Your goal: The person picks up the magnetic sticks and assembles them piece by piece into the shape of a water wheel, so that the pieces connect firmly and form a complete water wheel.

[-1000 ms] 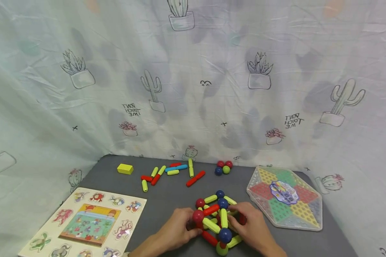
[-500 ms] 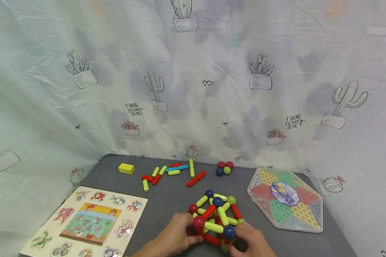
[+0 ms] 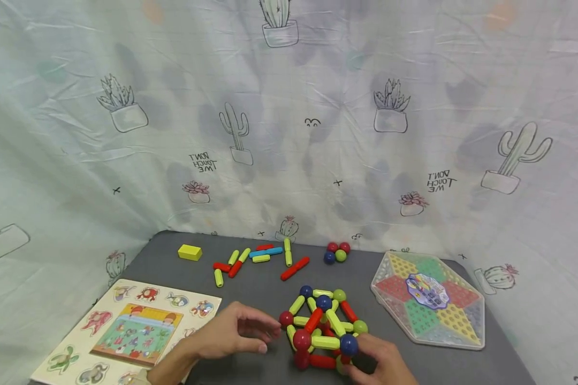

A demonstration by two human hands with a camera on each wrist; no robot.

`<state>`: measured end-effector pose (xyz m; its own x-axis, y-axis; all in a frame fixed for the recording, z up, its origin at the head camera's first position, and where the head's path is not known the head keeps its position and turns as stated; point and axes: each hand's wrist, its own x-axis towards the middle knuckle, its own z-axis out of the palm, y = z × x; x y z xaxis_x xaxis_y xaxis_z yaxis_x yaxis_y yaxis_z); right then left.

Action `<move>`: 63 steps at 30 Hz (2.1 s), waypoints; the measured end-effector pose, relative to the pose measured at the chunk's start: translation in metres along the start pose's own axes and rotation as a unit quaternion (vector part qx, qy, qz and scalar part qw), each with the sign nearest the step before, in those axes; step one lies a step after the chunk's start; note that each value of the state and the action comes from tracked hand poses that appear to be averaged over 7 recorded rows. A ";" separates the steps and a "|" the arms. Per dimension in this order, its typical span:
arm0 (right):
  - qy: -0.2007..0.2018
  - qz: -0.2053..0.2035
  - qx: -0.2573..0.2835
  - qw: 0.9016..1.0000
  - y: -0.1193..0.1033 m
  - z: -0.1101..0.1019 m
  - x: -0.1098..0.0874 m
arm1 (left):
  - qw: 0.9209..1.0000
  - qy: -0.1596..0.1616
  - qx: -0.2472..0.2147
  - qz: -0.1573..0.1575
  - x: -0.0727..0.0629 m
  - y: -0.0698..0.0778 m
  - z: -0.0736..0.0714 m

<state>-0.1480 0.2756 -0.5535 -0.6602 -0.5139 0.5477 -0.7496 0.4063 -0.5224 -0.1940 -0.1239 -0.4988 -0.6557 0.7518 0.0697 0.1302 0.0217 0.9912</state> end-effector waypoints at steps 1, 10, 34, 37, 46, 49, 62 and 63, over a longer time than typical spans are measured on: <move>0.003 0.007 -0.001 1.000 0.000 0.000 -0.001 | 1.000 -0.004 -0.005 0.006 -0.005 0.002 -0.010; 0.036 0.073 -0.007 0.997 0.005 0.002 -0.009 | 0.997 0.013 0.016 0.070 -0.043 0.002 -0.098; 0.066 0.181 0.053 0.980 0.003 0.013 -0.009 | 0.894 0.162 0.413 -0.057 -0.018 -0.017 -0.159; 0.074 0.187 0.043 0.979 0.001 0.011 -0.009 | 0.860 0.143 0.487 -0.044 -0.009 -0.015 -0.154; 0.068 0.180 0.039 0.980 0.002 0.010 -0.008 | 0.884 0.177 0.433 -0.016 0.006 -0.006 -0.114; 0.073 0.176 0.039 0.981 0.003 0.010 -0.009 | 0.933 0.185 0.307 0.014 0.017 0.001 -0.082; 0.075 0.171 0.050 0.981 0.004 0.016 -0.009 | 0.972 0.196 0.124 0.034 0.062 -0.026 0.015; 0.071 0.174 0.054 0.981 0.004 0.017 -0.009 | 0.972 0.198 0.122 0.032 0.061 -0.028 0.017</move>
<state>-0.1442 0.2688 -0.5712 -0.8812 -0.2445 0.4047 -0.4728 0.4532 -0.7557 -0.2253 -0.0672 -0.5244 -0.8691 0.4449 0.2162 0.3213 0.1754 0.9306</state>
